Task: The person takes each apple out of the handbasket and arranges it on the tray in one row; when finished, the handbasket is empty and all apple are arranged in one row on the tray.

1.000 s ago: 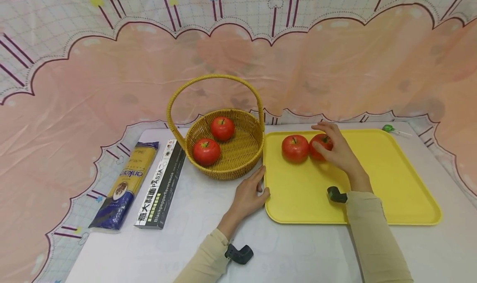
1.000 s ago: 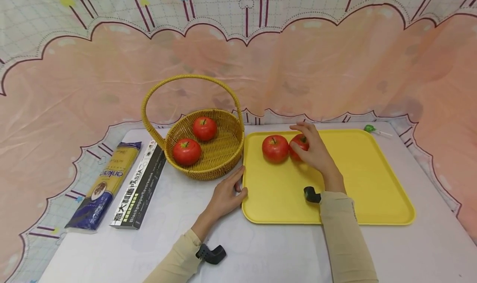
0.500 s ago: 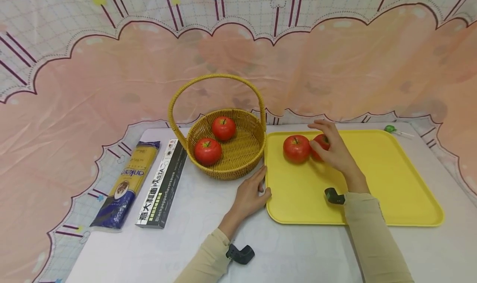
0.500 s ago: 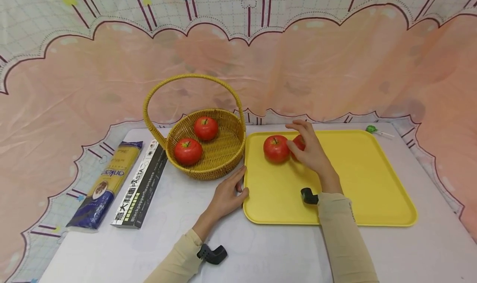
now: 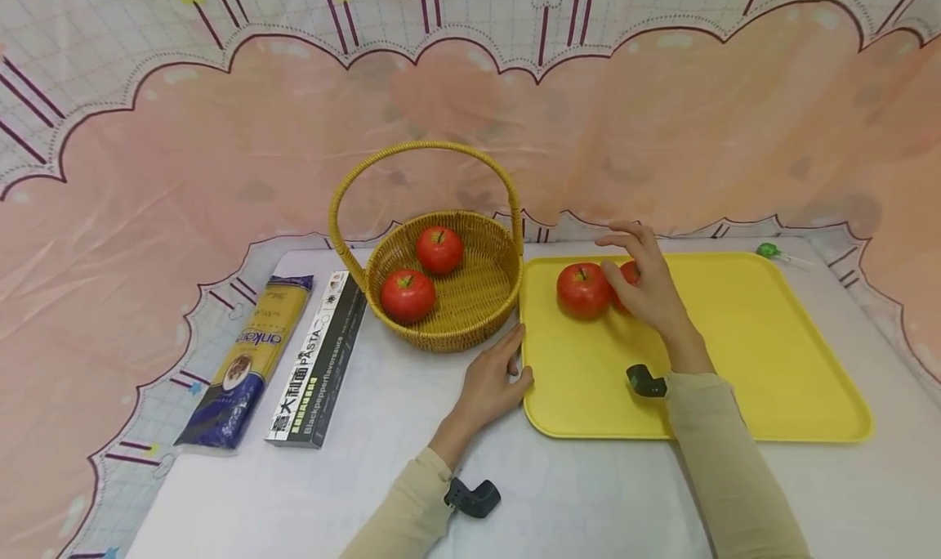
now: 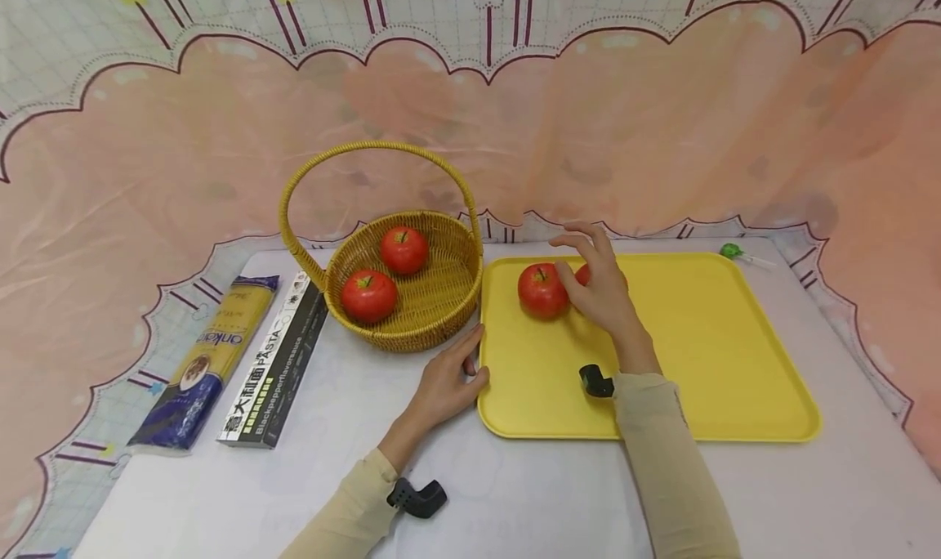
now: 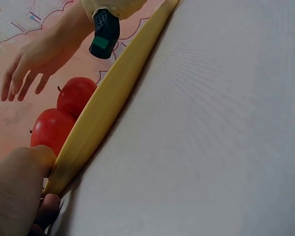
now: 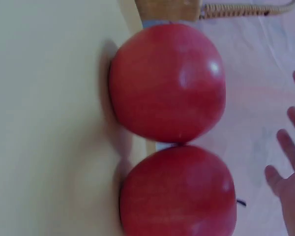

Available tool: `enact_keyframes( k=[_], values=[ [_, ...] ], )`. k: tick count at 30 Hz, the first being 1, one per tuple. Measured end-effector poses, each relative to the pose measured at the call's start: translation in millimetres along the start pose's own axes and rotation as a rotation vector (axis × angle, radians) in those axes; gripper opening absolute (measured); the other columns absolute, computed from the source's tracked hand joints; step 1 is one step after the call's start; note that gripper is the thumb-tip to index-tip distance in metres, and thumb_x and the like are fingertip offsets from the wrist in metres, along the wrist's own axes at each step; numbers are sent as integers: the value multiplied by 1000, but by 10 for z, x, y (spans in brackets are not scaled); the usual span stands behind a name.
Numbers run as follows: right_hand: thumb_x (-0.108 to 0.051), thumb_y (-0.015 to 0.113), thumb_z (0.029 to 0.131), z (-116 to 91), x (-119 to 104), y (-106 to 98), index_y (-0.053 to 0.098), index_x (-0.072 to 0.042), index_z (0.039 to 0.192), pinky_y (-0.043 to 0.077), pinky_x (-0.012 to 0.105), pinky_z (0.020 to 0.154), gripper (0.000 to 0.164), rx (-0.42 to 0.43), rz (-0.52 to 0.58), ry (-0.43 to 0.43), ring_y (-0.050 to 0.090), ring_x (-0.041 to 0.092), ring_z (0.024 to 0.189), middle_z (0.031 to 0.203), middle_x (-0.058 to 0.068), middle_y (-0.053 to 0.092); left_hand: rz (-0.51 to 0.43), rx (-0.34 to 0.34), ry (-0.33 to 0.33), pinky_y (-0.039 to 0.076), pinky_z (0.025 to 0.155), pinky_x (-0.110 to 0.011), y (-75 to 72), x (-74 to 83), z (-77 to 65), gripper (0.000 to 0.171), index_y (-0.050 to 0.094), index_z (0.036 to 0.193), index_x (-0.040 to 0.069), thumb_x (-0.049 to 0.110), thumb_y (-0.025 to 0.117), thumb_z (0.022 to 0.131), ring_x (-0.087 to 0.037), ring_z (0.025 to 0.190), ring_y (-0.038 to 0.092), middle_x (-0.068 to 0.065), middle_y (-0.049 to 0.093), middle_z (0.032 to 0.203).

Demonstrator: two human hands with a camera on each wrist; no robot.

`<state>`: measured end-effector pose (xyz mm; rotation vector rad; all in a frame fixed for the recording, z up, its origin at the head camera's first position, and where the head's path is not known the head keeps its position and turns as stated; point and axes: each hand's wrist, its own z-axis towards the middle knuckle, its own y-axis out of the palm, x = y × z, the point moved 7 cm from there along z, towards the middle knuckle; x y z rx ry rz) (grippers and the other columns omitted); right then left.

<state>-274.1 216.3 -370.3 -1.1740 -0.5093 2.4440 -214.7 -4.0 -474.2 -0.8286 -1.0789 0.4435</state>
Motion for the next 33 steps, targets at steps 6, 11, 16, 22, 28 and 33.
enact_keyframes(
  k=[6,11,16,22,28,33],
  values=[
    [14,59,80,59,-451,48,60,5,108,27,28,110,29,-6,20,-73,40,39,124,126,27,48,-7,7,15,36,60,-19,-12,35,29,63,40,144,8,22,57,85,-3,64,45,-4,55,134],
    [14,59,80,95,-553,118,61,7,107,27,15,106,28,-10,40,-112,44,38,120,122,26,51,-10,16,10,35,58,-18,-19,30,31,63,40,144,8,21,58,84,-4,63,45,-2,61,118],
    [17,58,79,115,-577,176,61,7,103,30,15,106,26,15,67,-135,47,36,115,116,24,55,-5,19,11,35,57,-18,-26,21,25,63,41,144,9,22,57,84,-3,62,44,-2,62,114],
    [16,58,80,148,-610,256,62,7,103,30,17,106,25,15,79,-179,50,36,111,111,25,57,-5,12,15,34,58,-18,-20,18,6,63,41,143,9,23,57,84,-2,62,44,-2,61,118],
    [16,57,81,206,-660,352,62,7,102,35,18,102,24,-4,109,-209,52,31,108,109,23,59,7,11,19,35,59,-18,-14,9,5,63,40,144,9,23,57,84,-2,62,44,-1,62,105],
    [15,57,82,268,-676,450,61,7,104,39,20,98,24,-48,120,-192,52,26,108,110,22,60,19,-2,4,35,61,-19,-14,1,1,63,39,144,10,24,57,85,-3,63,43,1,60,97]
  ],
)
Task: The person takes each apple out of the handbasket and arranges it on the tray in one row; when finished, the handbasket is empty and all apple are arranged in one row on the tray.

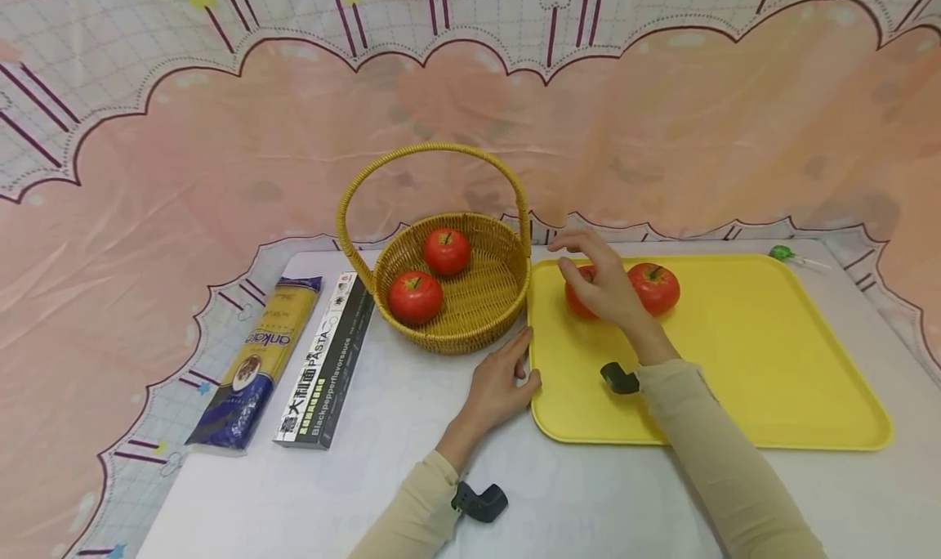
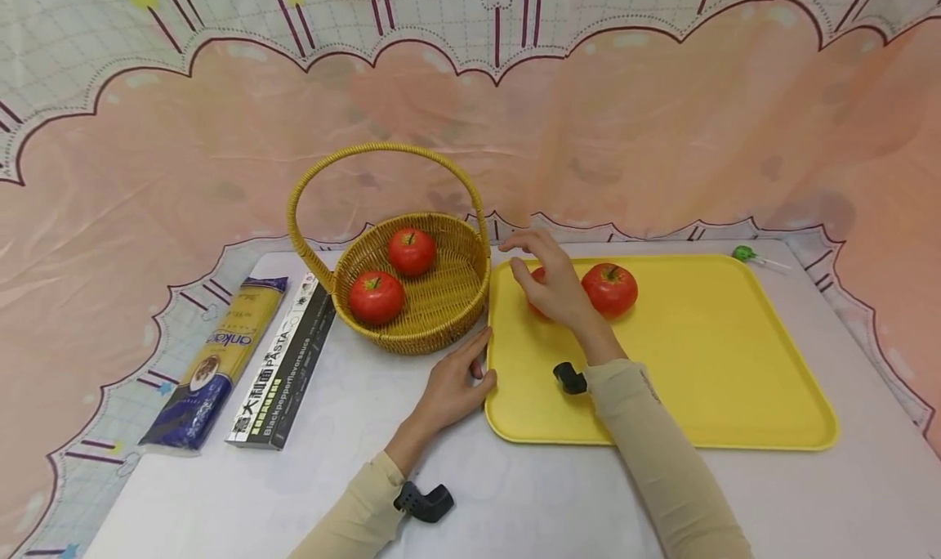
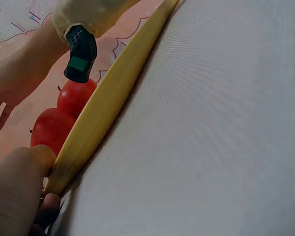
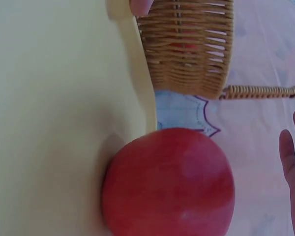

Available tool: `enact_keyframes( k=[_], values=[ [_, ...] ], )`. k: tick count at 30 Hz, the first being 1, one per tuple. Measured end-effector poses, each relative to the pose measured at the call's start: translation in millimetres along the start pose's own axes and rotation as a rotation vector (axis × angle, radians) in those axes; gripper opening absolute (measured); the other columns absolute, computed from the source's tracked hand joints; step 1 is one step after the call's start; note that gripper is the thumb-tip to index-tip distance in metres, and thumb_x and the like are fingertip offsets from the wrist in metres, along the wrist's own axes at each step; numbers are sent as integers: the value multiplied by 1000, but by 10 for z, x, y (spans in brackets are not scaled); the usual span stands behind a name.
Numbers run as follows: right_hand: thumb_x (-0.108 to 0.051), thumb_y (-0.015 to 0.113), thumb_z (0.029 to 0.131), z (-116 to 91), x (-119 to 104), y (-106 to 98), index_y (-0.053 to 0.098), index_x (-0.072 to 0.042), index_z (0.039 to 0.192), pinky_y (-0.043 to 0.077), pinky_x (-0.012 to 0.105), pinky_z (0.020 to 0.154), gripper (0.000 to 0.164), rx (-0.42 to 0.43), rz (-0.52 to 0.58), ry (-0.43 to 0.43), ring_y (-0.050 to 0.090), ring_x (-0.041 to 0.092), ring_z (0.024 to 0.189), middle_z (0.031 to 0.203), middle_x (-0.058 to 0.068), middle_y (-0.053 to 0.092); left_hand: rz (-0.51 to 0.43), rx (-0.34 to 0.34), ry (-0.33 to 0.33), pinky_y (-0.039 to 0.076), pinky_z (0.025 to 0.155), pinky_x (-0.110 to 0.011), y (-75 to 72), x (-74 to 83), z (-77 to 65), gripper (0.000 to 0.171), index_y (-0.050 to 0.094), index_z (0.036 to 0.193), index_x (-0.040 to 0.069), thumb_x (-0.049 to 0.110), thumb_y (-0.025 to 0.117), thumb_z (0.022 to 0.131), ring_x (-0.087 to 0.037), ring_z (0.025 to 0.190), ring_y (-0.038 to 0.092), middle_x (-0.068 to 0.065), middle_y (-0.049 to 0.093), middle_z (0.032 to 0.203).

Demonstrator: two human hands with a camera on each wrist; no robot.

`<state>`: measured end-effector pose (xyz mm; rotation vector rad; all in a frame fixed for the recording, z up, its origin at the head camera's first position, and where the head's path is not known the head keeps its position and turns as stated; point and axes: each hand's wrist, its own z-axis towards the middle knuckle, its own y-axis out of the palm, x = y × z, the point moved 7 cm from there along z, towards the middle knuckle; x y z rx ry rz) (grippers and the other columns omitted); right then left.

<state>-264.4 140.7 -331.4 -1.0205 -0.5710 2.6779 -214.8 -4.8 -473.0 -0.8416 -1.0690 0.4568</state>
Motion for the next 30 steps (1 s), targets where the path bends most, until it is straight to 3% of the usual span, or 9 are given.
enact_keyframes(
  k=[4,10,19,30],
  values=[
    [11,57,84,25,145,62,62,4,106,39,25,97,24,-24,-18,-11,51,26,108,113,19,60,-2,-3,5,36,63,-20,14,26,17,63,39,144,10,25,57,86,-3,63,44,0,61,102],
    [4,58,87,57,329,153,62,-2,111,39,35,100,25,-78,-32,-40,52,23,112,115,12,60,-14,4,26,36,60,-19,40,58,46,63,41,143,9,23,57,84,-2,62,45,-4,59,125],
    [-2,57,89,174,345,343,62,-7,112,35,44,106,25,-201,-79,-49,50,24,117,120,10,56,-10,-4,17,35,57,-19,41,81,52,63,41,143,8,24,58,85,-4,63,46,0,60,94],
    [-6,54,90,284,332,631,61,-7,114,40,40,101,24,-311,-67,-73,50,21,117,122,8,52,3,12,-5,38,63,-22,2,28,-2,62,42,143,8,23,58,85,-5,65,47,-3,61,121]
  ],
)
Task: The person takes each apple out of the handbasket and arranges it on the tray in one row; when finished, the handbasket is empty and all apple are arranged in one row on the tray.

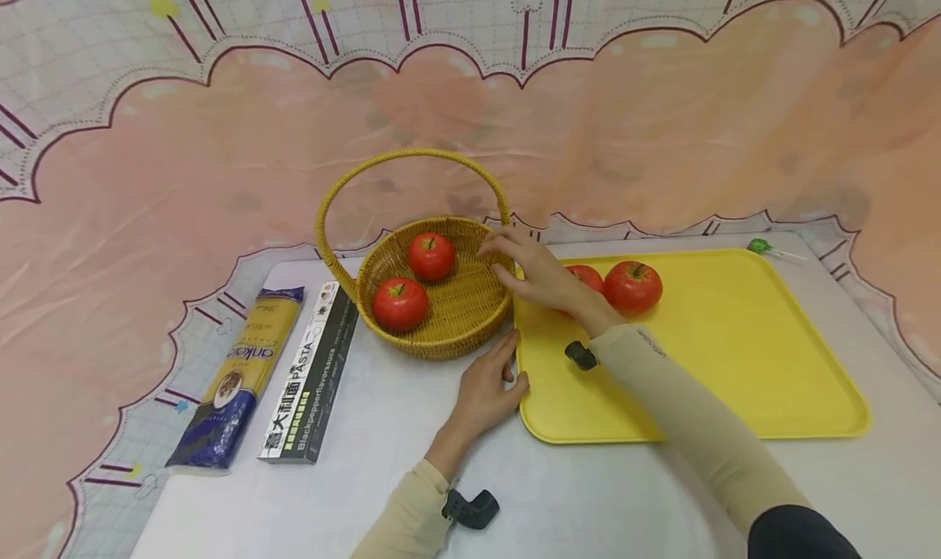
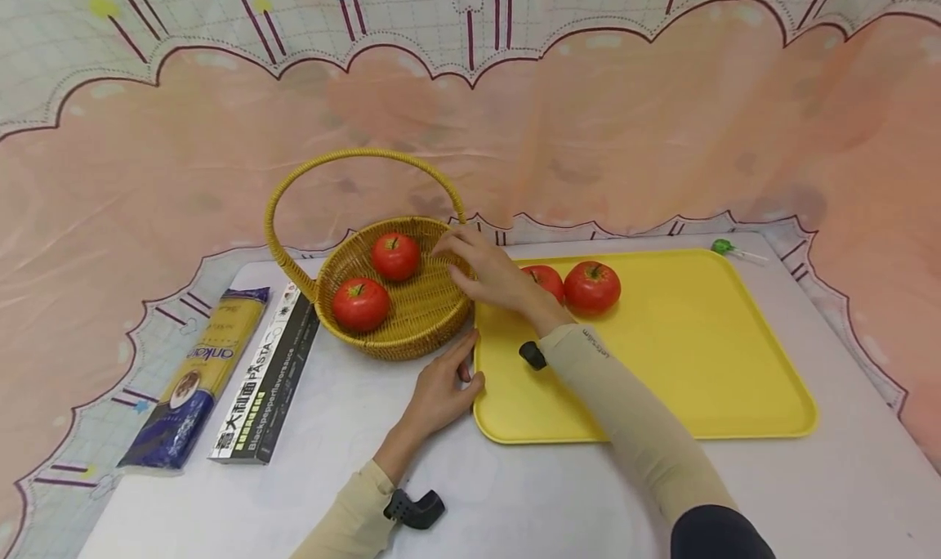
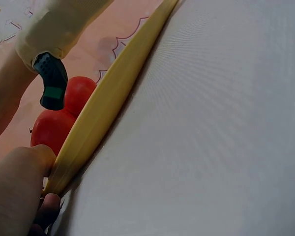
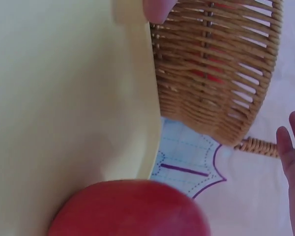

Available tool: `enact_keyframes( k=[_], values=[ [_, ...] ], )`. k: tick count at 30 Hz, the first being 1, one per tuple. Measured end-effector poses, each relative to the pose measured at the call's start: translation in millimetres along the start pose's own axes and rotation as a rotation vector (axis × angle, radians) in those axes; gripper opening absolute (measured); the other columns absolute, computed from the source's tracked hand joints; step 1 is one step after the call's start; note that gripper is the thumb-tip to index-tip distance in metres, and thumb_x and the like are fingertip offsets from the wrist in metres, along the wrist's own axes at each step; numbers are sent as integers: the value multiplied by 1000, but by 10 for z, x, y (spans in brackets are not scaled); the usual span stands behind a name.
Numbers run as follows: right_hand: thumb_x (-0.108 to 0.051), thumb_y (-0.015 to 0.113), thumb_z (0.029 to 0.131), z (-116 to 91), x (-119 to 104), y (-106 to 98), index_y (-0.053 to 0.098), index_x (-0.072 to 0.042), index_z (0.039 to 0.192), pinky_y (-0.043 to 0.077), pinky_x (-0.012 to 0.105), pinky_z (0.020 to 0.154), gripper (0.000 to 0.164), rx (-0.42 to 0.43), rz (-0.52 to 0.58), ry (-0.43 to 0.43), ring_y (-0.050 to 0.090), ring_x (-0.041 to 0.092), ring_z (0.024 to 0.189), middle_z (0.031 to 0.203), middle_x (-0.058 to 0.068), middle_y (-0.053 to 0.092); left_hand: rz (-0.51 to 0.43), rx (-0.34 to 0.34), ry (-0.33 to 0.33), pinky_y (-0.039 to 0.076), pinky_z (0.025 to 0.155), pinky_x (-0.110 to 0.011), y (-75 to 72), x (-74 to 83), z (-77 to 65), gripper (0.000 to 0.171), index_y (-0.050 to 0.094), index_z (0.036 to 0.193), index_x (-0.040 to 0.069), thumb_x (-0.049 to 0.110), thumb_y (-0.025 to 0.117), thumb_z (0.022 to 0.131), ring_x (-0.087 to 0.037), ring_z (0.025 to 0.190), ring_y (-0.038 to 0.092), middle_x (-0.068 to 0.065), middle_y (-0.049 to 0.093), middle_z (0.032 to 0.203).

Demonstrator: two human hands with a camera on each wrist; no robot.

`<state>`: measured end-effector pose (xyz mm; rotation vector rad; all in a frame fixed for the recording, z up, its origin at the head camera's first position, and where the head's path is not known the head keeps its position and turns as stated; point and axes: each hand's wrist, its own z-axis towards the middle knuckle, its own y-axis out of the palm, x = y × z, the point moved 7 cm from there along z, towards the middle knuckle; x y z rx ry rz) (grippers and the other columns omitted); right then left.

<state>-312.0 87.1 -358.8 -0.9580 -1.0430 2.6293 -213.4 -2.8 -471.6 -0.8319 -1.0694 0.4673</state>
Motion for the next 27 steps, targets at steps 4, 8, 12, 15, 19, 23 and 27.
enact_keyframes(
  k=[4,8,12,15,19,23,27],
  values=[
    [-6,54,90,80,-36,64,60,-7,116,39,40,103,26,-35,-19,-22,47,22,121,125,11,51,-6,-2,-3,38,64,-22,6,9,2,62,41,143,8,24,57,85,-5,66,47,-2,62,111],
    [-7,54,90,158,-53,141,59,-8,117,37,40,105,27,-64,-43,-33,45,24,123,127,12,50,-1,-2,-1,39,64,-22,2,11,3,63,41,143,8,23,58,85,-6,66,48,-3,62,114],
    [-9,53,90,226,-55,200,59,-9,118,37,39,106,29,-105,-68,-21,45,23,124,129,10,49,-5,5,4,38,63,-22,5,10,2,63,41,143,8,22,59,84,-6,66,48,-4,60,121],
    [-11,53,91,284,-47,241,59,-9,119,36,40,106,29,-128,-82,-19,45,23,124,130,11,49,-18,8,10,38,62,-22,-2,2,-6,64,41,143,7,22,59,84,-5,66,48,-5,60,121],
    [-11,54,91,359,-15,285,58,-8,121,35,40,106,30,-160,-108,-28,45,24,122,129,12,49,-14,16,19,38,63,-21,-7,-3,-3,64,40,143,7,23,58,84,-4,66,47,-3,61,114],
    [-12,54,91,422,20,338,57,-8,122,36,41,104,31,-200,-129,-29,46,25,121,129,11,49,-15,15,19,39,63,-21,-11,-6,3,64,40,144,7,23,58,84,-4,66,47,-4,60,122],
    [-14,53,92,455,53,405,56,-10,122,36,40,104,31,-238,-150,-24,46,24,121,129,10,48,-24,-2,9,38,63,-21,1,-10,-1,64,39,144,8,22,58,85,-3,66,47,-4,60,122]
  ],
)
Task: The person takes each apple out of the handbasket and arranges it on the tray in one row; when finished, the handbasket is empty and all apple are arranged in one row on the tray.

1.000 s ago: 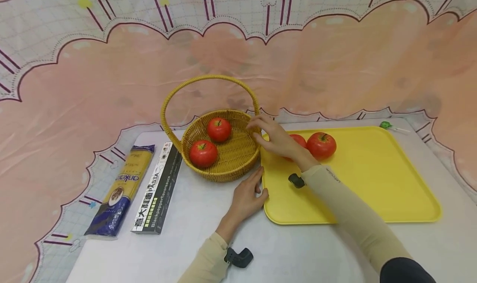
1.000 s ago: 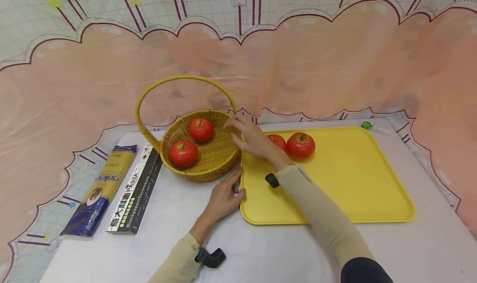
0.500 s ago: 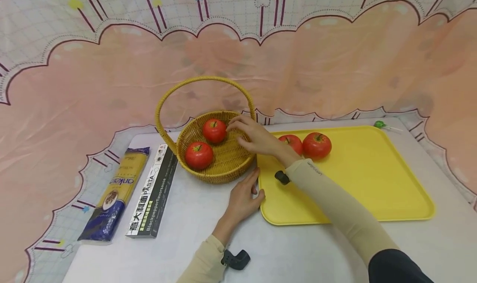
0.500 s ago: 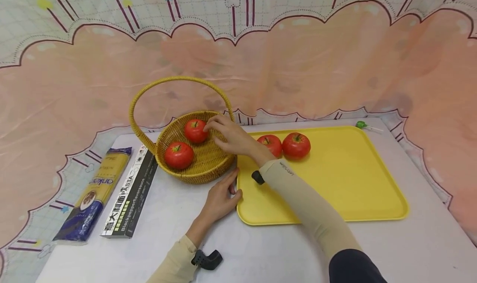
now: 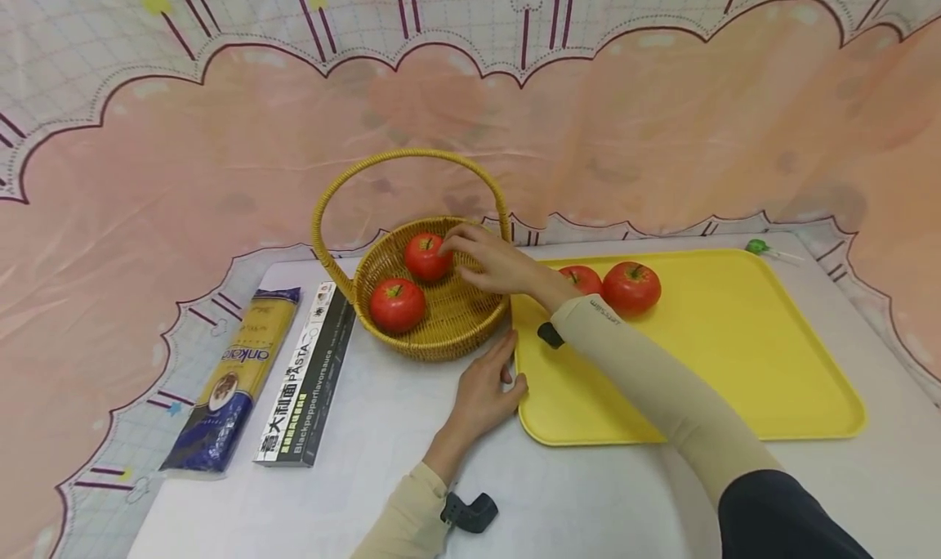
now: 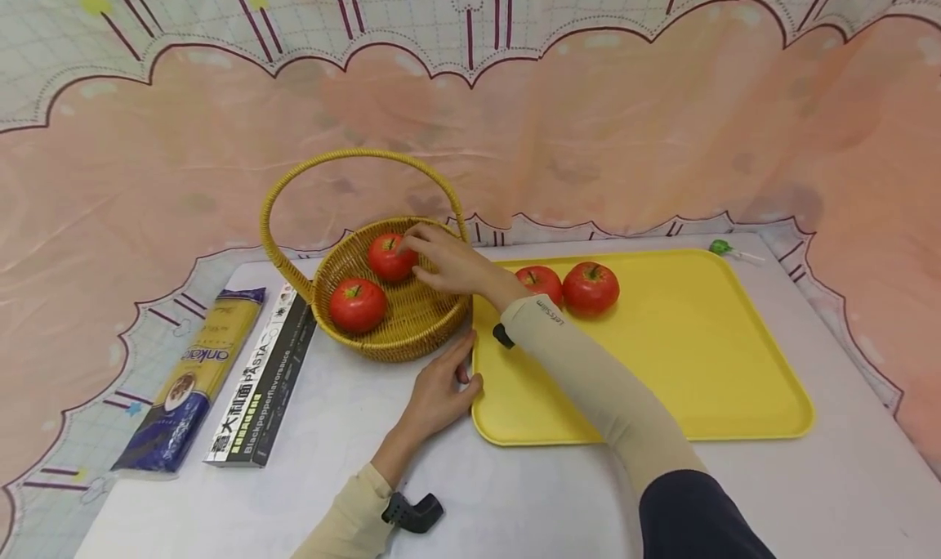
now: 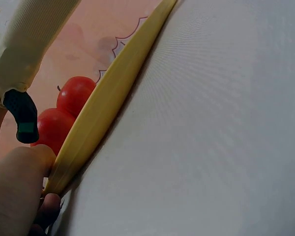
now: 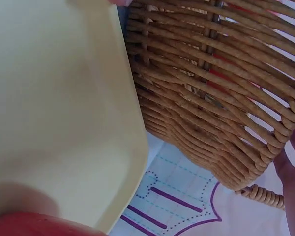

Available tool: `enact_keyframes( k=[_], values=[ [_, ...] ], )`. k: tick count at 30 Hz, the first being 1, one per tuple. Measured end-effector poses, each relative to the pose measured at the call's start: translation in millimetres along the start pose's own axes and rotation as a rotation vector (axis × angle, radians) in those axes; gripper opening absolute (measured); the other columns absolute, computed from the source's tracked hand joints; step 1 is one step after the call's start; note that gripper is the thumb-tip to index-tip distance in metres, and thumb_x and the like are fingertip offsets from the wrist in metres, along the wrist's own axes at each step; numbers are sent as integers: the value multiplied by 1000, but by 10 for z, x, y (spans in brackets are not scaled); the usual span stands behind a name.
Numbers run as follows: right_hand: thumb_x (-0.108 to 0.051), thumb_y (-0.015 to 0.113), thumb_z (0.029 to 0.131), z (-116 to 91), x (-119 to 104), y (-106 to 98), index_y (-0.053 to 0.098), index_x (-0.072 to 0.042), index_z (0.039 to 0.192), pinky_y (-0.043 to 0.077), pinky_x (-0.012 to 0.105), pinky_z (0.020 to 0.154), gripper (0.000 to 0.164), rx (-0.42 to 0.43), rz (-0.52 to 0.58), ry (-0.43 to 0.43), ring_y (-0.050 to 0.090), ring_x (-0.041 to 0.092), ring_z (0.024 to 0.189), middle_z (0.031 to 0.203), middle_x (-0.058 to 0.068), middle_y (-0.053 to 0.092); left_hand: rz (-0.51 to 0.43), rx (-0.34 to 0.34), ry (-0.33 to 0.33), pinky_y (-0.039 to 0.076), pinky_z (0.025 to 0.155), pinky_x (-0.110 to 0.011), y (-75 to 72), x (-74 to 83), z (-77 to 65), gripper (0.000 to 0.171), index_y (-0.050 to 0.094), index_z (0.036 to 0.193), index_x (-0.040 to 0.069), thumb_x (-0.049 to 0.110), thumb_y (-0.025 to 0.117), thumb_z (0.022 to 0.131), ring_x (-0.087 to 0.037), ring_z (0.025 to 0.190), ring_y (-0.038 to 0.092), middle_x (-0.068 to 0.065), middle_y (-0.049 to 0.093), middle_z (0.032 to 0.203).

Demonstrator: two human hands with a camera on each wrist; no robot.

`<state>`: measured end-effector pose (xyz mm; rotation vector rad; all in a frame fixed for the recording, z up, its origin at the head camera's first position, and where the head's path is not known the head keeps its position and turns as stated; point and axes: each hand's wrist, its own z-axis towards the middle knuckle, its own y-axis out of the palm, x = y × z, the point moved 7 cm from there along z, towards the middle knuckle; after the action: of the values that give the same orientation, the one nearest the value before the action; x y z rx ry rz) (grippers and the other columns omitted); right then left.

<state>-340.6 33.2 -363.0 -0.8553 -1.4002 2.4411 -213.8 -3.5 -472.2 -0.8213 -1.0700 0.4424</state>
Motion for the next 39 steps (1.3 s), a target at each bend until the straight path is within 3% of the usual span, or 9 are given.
enact_keyframes(
  k=[9,16,23,29,34,39],
  values=[
    [-12,59,89,151,28,85,55,-8,126,33,42,108,37,-50,-47,-4,43,28,125,133,14,47,-9,3,-2,39,66,-21,-16,7,-18,64,40,144,8,23,58,84,-2,65,47,-5,56,131],
    [-20,57,93,270,108,229,44,-13,139,31,45,110,49,-199,7,80,34,32,134,146,17,30,-8,8,3,39,70,-22,-1,-6,-22,63,40,144,10,23,58,85,-1,65,47,-2,55,133],
    [-26,56,93,357,177,357,31,-22,147,29,47,111,60,-306,-7,149,23,31,141,155,13,13,-10,-3,-1,38,69,-21,8,18,-16,64,38,145,11,24,57,85,-1,67,46,0,58,124],
    [-25,57,93,429,170,431,28,-24,149,24,47,114,63,-363,-30,147,13,29,145,159,8,7,0,-12,-6,39,72,-22,16,37,-28,63,40,144,10,24,57,85,-1,68,46,-1,55,131],
    [-25,58,92,463,202,487,22,-27,151,19,53,114,69,-431,-52,183,3,35,146,160,4,5,13,-1,-7,41,74,-23,0,31,-24,63,40,144,10,24,57,85,0,68,47,-2,54,134],
    [-26,60,91,472,213,518,22,-29,151,28,51,110,71,-447,-59,200,14,35,140,155,8,11,27,-3,-8,41,73,-23,-16,10,-22,63,41,144,9,25,57,85,0,67,46,-3,55,133]
  ],
)
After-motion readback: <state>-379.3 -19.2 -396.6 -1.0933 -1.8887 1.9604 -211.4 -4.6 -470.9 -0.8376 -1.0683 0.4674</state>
